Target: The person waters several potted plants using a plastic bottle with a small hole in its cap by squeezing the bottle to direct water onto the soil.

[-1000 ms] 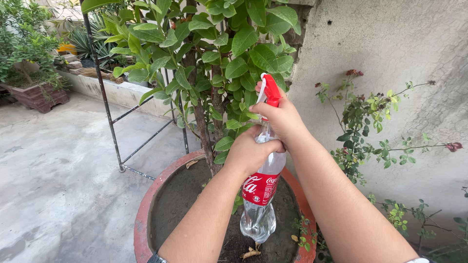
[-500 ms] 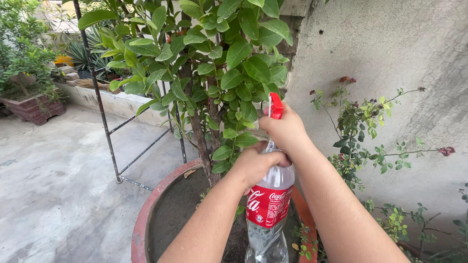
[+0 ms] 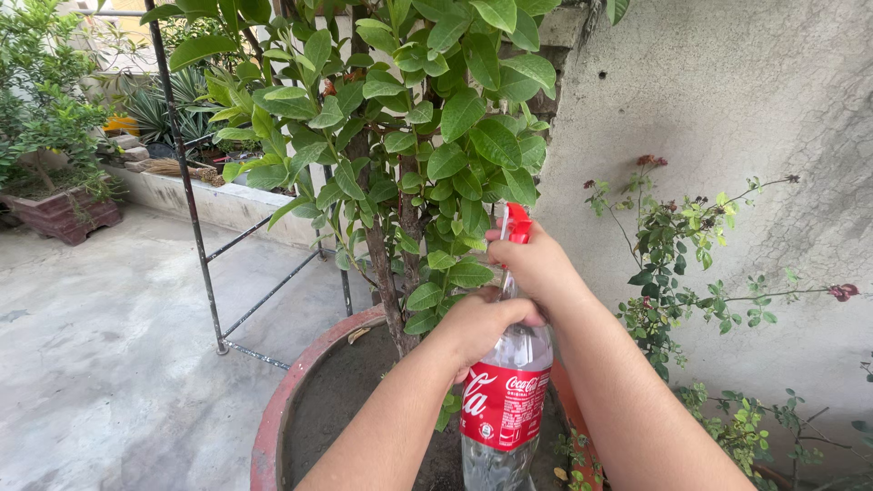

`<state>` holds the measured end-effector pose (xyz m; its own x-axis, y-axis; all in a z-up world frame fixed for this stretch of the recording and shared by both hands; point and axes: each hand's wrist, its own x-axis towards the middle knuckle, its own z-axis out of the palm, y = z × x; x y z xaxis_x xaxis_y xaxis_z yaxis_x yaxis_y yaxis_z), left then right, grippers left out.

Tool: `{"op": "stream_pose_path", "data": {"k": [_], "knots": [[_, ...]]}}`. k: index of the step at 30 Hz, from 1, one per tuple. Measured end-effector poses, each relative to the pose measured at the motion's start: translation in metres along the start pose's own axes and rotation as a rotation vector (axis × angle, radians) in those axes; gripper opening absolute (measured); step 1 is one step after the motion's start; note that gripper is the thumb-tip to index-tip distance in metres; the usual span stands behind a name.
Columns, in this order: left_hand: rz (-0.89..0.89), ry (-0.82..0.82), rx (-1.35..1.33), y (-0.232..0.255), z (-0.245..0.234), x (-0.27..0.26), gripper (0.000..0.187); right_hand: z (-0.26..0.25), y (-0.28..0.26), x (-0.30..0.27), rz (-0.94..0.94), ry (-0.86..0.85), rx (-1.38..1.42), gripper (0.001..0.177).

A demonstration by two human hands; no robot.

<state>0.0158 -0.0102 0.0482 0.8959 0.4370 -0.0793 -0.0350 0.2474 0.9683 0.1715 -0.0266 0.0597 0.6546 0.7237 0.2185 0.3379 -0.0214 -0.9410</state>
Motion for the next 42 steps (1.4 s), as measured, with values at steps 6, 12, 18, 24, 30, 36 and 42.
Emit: {"op": "stream_pose_path", "data": {"k": [6,12,18,24,30,36,42], "knots": [[0.008,0.094,0.075,-0.001,-0.004,-0.012,0.045,0.014,0.018,0.003,0.027,-0.025,0.030,0.042],[-0.027,0.079,0.167,-0.013,-0.018,-0.005,0.043,0.019,0.032,0.005,0.128,-0.032,-0.030,0.028],[-0.057,0.068,0.057,-0.027,-0.030,0.000,0.036,0.030,0.069,0.022,0.146,-0.089,-0.019,0.024],[-0.066,0.056,0.108,-0.030,-0.036,-0.004,0.035,0.039,0.082,0.024,0.081,-0.136,0.138,0.023],[-0.091,0.056,0.171,-0.033,-0.041,-0.007,0.032,0.041,0.065,0.006,0.193,-0.121,0.126,0.027],[-0.107,0.040,0.132,-0.042,-0.046,-0.010,0.028,0.047,0.073,0.003,0.291,-0.070,0.323,0.023],[-0.119,0.012,0.093,-0.047,-0.053,-0.014,0.028,0.049,0.095,0.006,0.216,-0.116,0.245,0.021]]}}
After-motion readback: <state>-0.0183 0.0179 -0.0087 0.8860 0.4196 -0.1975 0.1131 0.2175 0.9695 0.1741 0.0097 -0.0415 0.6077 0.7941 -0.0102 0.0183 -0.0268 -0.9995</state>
